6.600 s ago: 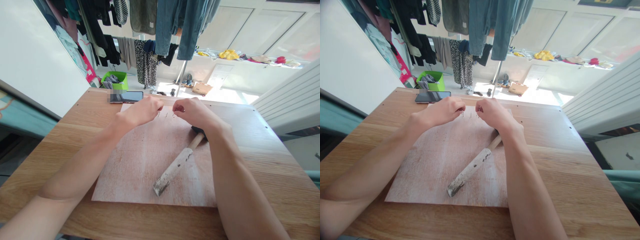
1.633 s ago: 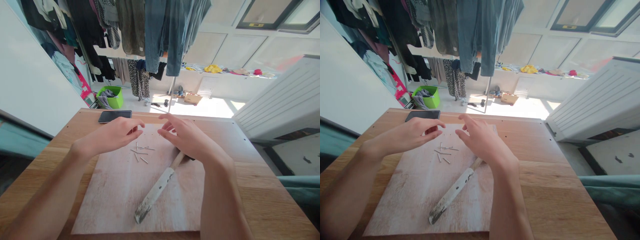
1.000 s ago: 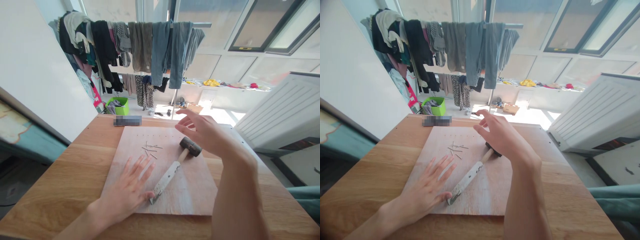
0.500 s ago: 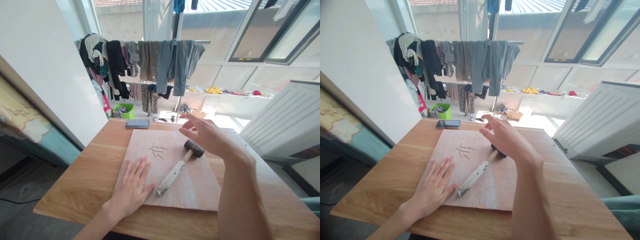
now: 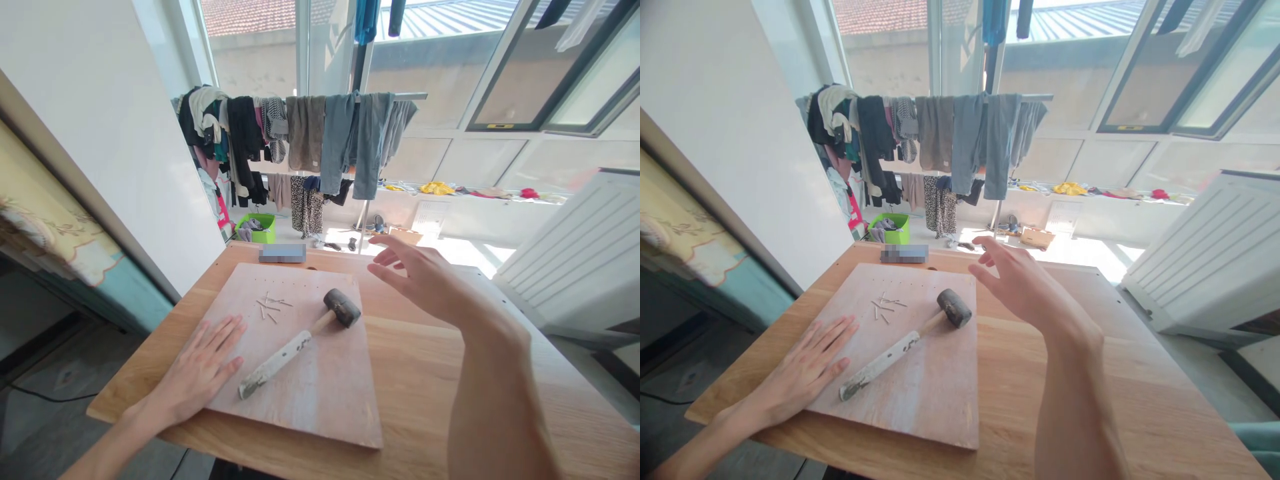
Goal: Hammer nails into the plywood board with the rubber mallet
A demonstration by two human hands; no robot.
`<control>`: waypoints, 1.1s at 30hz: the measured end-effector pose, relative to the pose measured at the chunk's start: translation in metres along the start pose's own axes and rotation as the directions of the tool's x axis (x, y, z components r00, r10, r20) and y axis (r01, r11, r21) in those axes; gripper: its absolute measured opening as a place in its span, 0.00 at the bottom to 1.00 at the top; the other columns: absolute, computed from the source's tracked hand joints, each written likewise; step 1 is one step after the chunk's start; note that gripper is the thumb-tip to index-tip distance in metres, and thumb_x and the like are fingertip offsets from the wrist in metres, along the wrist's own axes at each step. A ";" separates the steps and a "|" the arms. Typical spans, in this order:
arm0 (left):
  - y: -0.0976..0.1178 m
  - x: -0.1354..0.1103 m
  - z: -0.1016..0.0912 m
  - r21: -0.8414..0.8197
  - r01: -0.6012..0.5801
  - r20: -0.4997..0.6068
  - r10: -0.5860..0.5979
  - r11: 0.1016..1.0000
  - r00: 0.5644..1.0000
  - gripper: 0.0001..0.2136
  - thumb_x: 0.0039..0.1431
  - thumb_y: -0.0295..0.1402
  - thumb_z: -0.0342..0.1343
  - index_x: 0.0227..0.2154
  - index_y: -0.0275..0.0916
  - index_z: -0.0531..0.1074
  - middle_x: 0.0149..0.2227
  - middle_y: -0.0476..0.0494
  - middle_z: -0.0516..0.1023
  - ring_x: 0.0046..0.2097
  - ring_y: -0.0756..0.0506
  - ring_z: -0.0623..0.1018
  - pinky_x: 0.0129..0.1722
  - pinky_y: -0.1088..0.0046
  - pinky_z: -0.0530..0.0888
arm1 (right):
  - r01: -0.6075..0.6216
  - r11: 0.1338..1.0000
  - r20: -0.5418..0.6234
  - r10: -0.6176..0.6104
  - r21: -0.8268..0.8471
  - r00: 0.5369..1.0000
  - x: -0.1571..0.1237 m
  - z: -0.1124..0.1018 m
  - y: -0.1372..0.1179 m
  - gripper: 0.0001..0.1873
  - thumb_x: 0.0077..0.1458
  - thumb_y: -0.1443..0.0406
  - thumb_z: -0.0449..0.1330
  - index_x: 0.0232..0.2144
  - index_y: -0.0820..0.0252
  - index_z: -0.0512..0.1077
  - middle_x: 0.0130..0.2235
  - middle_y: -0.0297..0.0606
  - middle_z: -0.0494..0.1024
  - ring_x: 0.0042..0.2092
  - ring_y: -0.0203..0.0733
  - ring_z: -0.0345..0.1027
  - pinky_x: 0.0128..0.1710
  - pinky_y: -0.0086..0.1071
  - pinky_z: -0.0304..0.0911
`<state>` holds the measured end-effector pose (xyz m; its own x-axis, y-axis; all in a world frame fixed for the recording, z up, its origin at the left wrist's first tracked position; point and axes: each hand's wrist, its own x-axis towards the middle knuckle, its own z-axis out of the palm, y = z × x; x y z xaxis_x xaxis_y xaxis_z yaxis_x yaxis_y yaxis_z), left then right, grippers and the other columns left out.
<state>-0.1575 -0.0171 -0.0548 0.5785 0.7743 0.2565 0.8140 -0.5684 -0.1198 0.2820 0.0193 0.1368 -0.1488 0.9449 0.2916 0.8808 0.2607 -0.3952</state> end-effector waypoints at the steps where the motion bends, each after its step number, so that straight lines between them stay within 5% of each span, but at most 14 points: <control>1: -0.009 -0.003 0.001 -0.001 0.011 0.017 -0.011 1.000 1.000 0.32 0.75 0.47 0.47 0.77 0.51 0.45 0.74 0.45 0.63 0.73 0.42 0.66 0.76 0.53 0.52 | -0.002 1.000 -0.004 0.002 -0.003 1.000 -0.001 -0.002 0.000 0.25 0.67 0.51 0.55 0.60 0.52 0.72 0.43 0.41 0.86 0.45 0.53 0.80 0.47 0.44 0.72; 15: -0.110 -0.045 0.012 -0.036 0.118 0.081 -0.114 0.992 0.990 0.31 0.74 0.50 0.42 0.76 0.55 0.47 0.76 0.51 0.59 0.74 0.40 0.64 0.75 0.53 0.54 | 0.016 1.000 -0.007 -0.016 -0.011 1.000 -0.007 -0.008 0.012 0.26 0.67 0.50 0.56 0.62 0.52 0.71 0.44 0.42 0.86 0.44 0.52 0.81 0.46 0.44 0.73; 19: -0.112 -0.047 0.013 -0.006 0.241 0.030 -0.241 0.970 0.970 0.32 0.75 0.50 0.39 0.77 0.48 0.44 0.79 0.45 0.49 0.76 0.34 0.58 0.74 0.46 0.56 | 0.024 1.000 -0.014 -0.024 0.001 1.000 -0.006 -0.008 0.011 0.27 0.67 0.51 0.56 0.62 0.54 0.72 0.43 0.43 0.86 0.44 0.52 0.81 0.46 0.44 0.73; 22: -0.106 -0.044 0.012 0.024 0.301 0.087 -0.302 0.953 0.949 0.32 0.75 0.52 0.36 0.76 0.47 0.52 0.77 0.45 0.55 0.75 0.34 0.60 0.73 0.44 0.56 | 0.024 1.000 0.000 -0.024 0.019 1.000 -0.005 -0.007 0.010 0.28 0.67 0.51 0.56 0.63 0.54 0.72 0.44 0.44 0.86 0.44 0.52 0.81 0.46 0.45 0.73; 33: -0.096 -0.030 0.002 0.024 0.261 0.165 -0.262 0.965 0.951 0.36 0.71 0.58 0.39 0.75 0.45 0.57 0.74 0.42 0.63 0.75 0.33 0.60 0.73 0.45 0.56 | 0.046 0.998 0.021 -0.047 0.037 0.999 0.005 0.004 0.022 0.29 0.66 0.49 0.55 0.63 0.53 0.71 0.44 0.44 0.86 0.46 0.54 0.80 0.46 0.47 0.73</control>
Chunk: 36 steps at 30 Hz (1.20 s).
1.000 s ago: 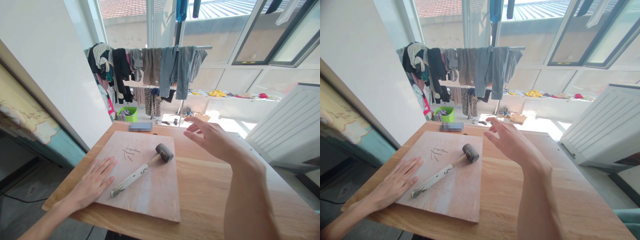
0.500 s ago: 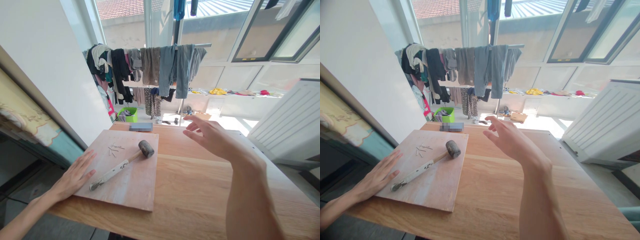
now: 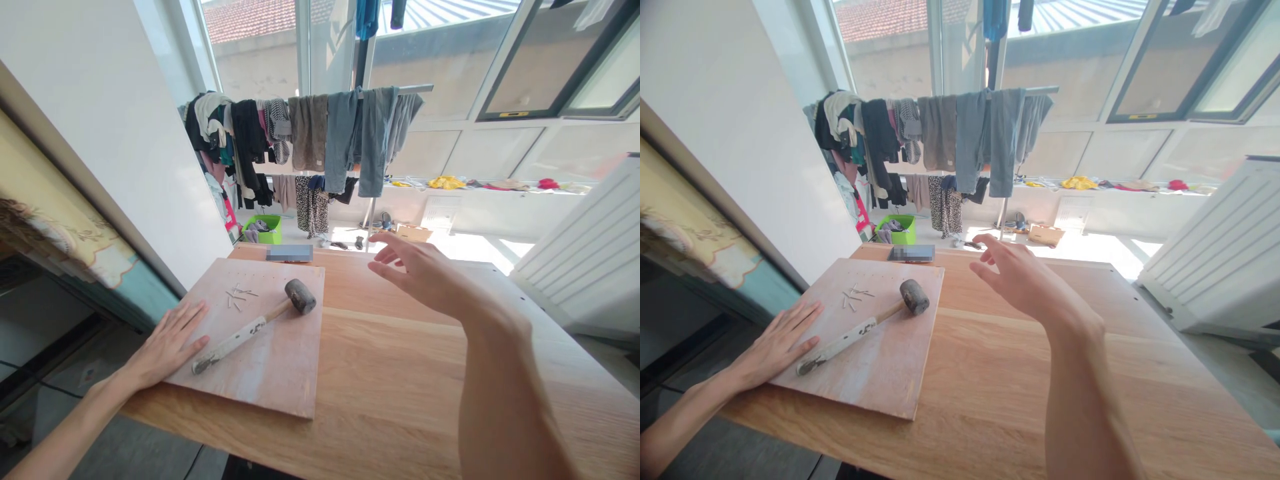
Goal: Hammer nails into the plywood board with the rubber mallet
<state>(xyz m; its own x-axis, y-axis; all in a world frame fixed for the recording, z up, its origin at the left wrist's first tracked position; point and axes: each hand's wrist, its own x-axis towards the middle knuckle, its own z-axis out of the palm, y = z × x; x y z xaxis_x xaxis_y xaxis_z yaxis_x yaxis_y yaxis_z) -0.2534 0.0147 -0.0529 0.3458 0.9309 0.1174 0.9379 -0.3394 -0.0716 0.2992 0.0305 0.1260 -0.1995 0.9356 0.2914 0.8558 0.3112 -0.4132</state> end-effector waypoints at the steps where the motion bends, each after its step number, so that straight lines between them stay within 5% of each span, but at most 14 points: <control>1: 0.002 0.000 0.001 0.001 0.002 -0.003 -0.002 1.000 1.000 0.36 0.71 0.58 0.39 0.75 0.45 0.57 0.74 0.42 0.64 0.75 0.33 0.60 0.73 0.45 0.56 | -0.002 1.000 0.002 0.002 0.000 1.000 0.000 0.000 0.001 0.29 0.66 0.48 0.55 0.63 0.53 0.71 0.44 0.43 0.86 0.46 0.54 0.80 0.46 0.48 0.73; 7: 0.025 0.002 0.004 0.000 -0.016 -0.036 0.016 1.000 0.999 0.37 0.72 0.58 0.40 0.76 0.44 0.53 0.74 0.41 0.62 0.76 0.32 0.58 0.73 0.43 0.54 | 0.007 1.000 -0.007 -0.007 0.000 1.000 0.001 0.000 0.000 0.29 0.67 0.49 0.55 0.63 0.54 0.71 0.45 0.44 0.86 0.47 0.53 0.80 0.49 0.48 0.72; 23: 0.141 0.020 0.007 -0.054 -0.019 -0.118 0.012 0.998 0.993 0.35 0.73 0.55 0.44 0.76 0.45 0.50 0.75 0.39 0.61 0.76 0.31 0.57 0.72 0.35 0.55 | -0.025 0.994 -0.106 0.014 -0.110 0.994 0.003 0.003 -0.018 0.27 0.66 0.52 0.56 0.62 0.56 0.72 0.44 0.46 0.86 0.45 0.57 0.80 0.46 0.47 0.72; 36: 0.194 0.032 0.001 -0.078 -0.032 -0.119 0.023 0.996 0.993 0.35 0.74 0.55 0.42 0.75 0.40 0.56 0.75 0.38 0.59 0.76 0.28 0.56 0.71 0.34 0.56 | 0.009 0.993 -0.088 -0.019 -0.117 0.996 0.004 0.007 -0.034 0.28 0.66 0.53 0.55 0.63 0.57 0.72 0.44 0.47 0.86 0.47 0.57 0.80 0.48 0.49 0.72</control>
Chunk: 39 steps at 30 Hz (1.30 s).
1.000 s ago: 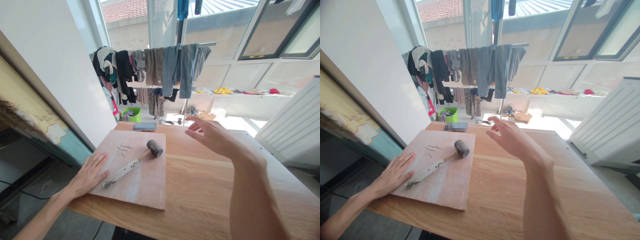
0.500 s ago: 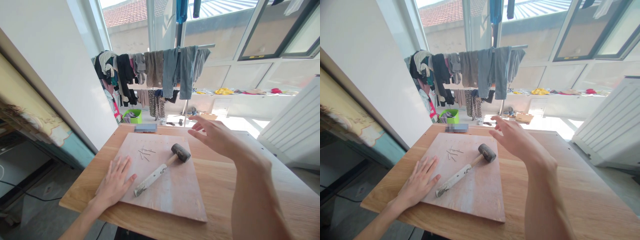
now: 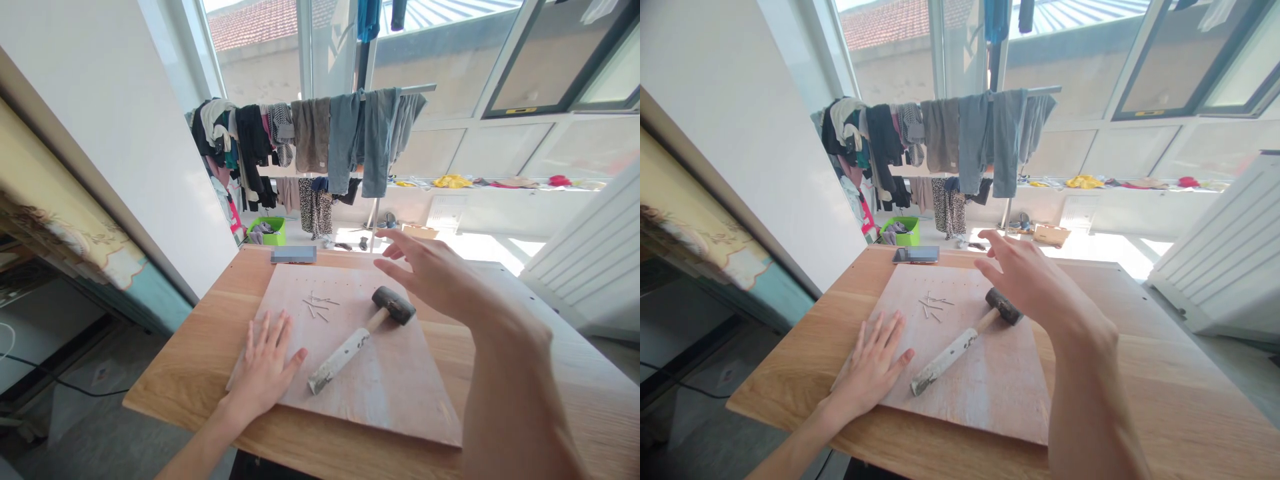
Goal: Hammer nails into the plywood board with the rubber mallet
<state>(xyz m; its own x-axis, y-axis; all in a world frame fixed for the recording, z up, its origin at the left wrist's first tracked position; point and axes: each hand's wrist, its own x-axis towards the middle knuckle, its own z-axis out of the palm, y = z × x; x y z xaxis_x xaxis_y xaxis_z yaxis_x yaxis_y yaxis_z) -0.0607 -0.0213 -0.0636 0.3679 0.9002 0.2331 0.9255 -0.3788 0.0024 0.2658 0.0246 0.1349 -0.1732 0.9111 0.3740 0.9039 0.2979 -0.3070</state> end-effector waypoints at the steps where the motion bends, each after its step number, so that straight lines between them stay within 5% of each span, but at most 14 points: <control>1: 0.005 0.001 0.000 0.000 0.007 0.002 -0.007 1.000 1.000 0.35 0.74 0.55 0.42 0.74 0.39 0.57 0.75 0.38 0.59 0.76 0.28 0.56 0.71 0.34 0.56 | 0.002 1.000 -0.003 -0.002 -0.001 1.000 0.000 0.001 0.000 0.28 0.66 0.53 0.55 0.63 0.57 0.72 0.44 0.47 0.86 0.48 0.58 0.80 0.48 0.49 0.72; 9: 0.035 0.006 -0.002 -0.062 0.045 0.017 -0.044 0.997 0.999 0.33 0.74 0.55 0.41 0.73 0.41 0.59 0.75 0.39 0.59 0.76 0.29 0.56 0.72 0.33 0.54 | 0.024 1.000 -0.024 -0.024 0.004 0.999 -0.003 0.001 0.005 0.27 0.67 0.52 0.55 0.63 0.57 0.72 0.44 0.47 0.86 0.46 0.56 0.80 0.47 0.47 0.72; 31: 0.031 0.009 -0.006 -0.133 0.033 0.061 -0.025 0.991 0.998 0.34 0.74 0.55 0.42 0.72 0.38 0.61 0.75 0.35 0.61 0.76 0.29 0.55 0.71 0.31 0.55 | 0.023 0.997 0.008 -0.023 0.077 1.000 -0.002 -0.002 0.009 0.27 0.67 0.52 0.56 0.62 0.57 0.72 0.44 0.46 0.85 0.45 0.54 0.79 0.48 0.48 0.71; 36: 0.039 0.012 -0.023 -0.199 0.016 -0.011 -0.019 0.980 1.000 0.30 0.75 0.51 0.43 0.68 0.37 0.67 0.73 0.32 0.63 0.75 0.29 0.58 0.70 0.31 0.57 | 0.019 0.997 0.010 -0.020 0.080 1.000 -0.003 -0.003 0.010 0.27 0.67 0.52 0.56 0.62 0.57 0.71 0.44 0.47 0.85 0.46 0.54 0.79 0.48 0.49 0.71; 39: 0.058 0.014 -0.043 -0.332 -0.080 -0.066 0.061 0.940 0.996 0.25 0.74 0.49 0.47 0.63 0.39 0.72 0.69 0.32 0.70 0.70 0.33 0.68 0.68 0.43 0.68 | 0.003 0.996 0.022 -0.005 0.088 1.000 -0.004 -0.004 0.009 0.27 0.67 0.52 0.55 0.63 0.57 0.71 0.45 0.47 0.85 0.45 0.54 0.79 0.48 0.49 0.72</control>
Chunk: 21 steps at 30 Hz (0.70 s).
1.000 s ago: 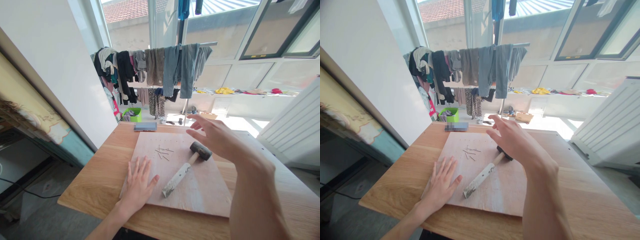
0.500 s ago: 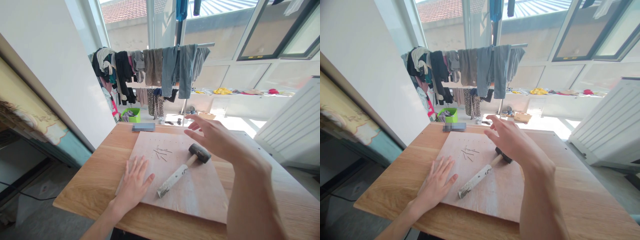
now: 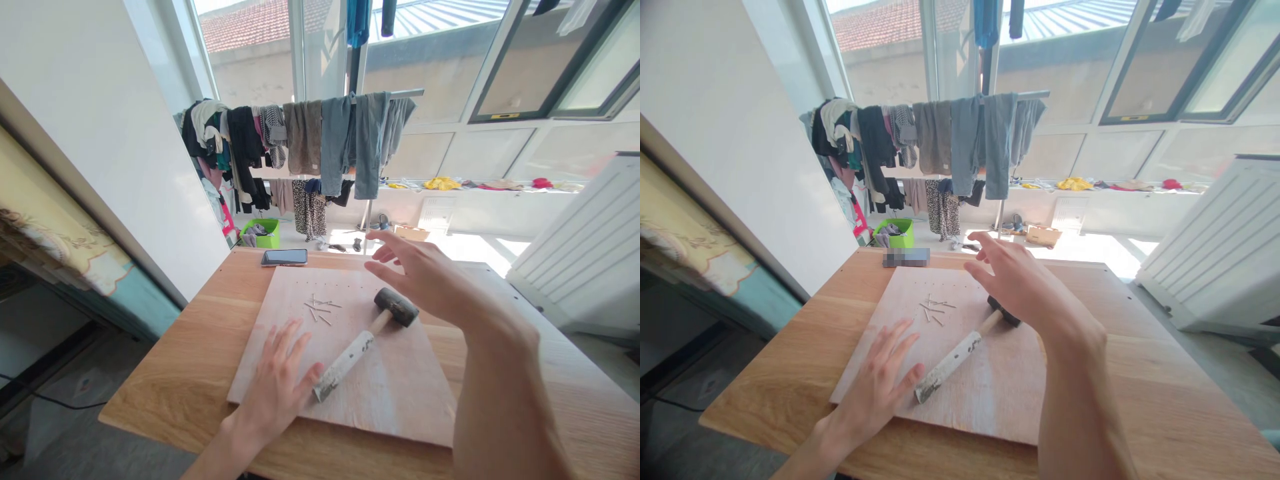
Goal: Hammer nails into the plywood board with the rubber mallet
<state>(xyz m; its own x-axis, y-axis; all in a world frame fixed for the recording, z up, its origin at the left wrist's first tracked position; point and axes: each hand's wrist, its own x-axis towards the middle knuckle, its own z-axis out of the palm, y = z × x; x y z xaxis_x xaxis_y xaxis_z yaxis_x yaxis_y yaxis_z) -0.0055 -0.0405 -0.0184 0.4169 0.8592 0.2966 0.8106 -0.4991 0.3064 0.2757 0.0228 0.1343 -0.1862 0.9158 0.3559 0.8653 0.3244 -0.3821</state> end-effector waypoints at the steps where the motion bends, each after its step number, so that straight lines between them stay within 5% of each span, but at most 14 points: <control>1: 0.011 0.002 -0.003 -0.069 -0.022 0.017 0.023 0.997 1.000 0.24 0.74 0.49 0.48 0.61 0.39 0.73 0.65 0.32 0.74 0.66 0.35 0.74 0.64 0.49 0.73 | -0.004 1.000 0.002 0.004 0.002 1.000 0.000 0.000 -0.001 0.27 0.67 0.52 0.56 0.63 0.56 0.71 0.45 0.46 0.85 0.45 0.54 0.79 0.48 0.49 0.72; 4: 0.041 0.014 -0.004 -0.209 -0.001 0.129 0.029 0.978 0.991 0.21 0.72 0.47 0.53 0.60 0.42 0.72 0.53 0.38 0.78 0.54 0.39 0.80 0.56 0.57 0.79 | -0.001 1.000 -0.003 0.001 0.005 1.000 0.000 0.001 -0.001 0.27 0.67 0.53 0.56 0.63 0.56 0.71 0.44 0.45 0.85 0.45 0.53 0.80 0.49 0.49 0.72; 9: 0.063 0.037 0.010 -0.140 0.129 0.343 -0.075 0.982 0.936 0.16 0.68 0.38 0.61 0.55 0.43 0.73 0.51 0.42 0.79 0.49 0.40 0.82 0.51 0.60 0.79 | 0.024 1.000 -0.011 -0.024 0.005 1.000 0.000 0.002 0.001 0.27 0.68 0.52 0.55 0.64 0.56 0.70 0.47 0.46 0.85 0.47 0.54 0.79 0.50 0.50 0.72; 13: 0.062 0.048 0.014 -0.124 0.162 0.374 -0.105 0.979 0.921 0.13 0.65 0.38 0.64 0.50 0.41 0.76 0.49 0.41 0.81 0.48 0.38 0.84 0.48 0.61 0.80 | 0.041 0.999 -0.011 -0.041 0.006 0.999 0.000 0.002 0.000 0.27 0.68 0.52 0.55 0.64 0.55 0.70 0.46 0.46 0.85 0.48 0.55 0.80 0.50 0.51 0.73; 21: 0.050 0.059 -0.006 -0.089 0.186 0.351 -0.144 0.979 0.925 0.09 0.70 0.34 0.55 0.48 0.41 0.77 0.46 0.40 0.84 0.48 0.39 0.84 0.47 0.63 0.77 | 0.052 0.998 0.000 -0.052 0.022 0.999 0.003 0.001 0.000 0.27 0.68 0.51 0.56 0.63 0.55 0.70 0.46 0.47 0.85 0.47 0.55 0.80 0.49 0.51 0.73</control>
<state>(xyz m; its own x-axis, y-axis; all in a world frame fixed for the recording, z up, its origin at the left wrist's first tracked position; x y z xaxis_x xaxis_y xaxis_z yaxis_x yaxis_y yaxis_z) 0.0569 -0.0150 0.0200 0.4132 0.9064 -0.0874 0.8344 -0.3384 0.4351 0.2750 0.0257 0.1345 -0.2305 0.8978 0.3752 0.8441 0.3764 -0.3820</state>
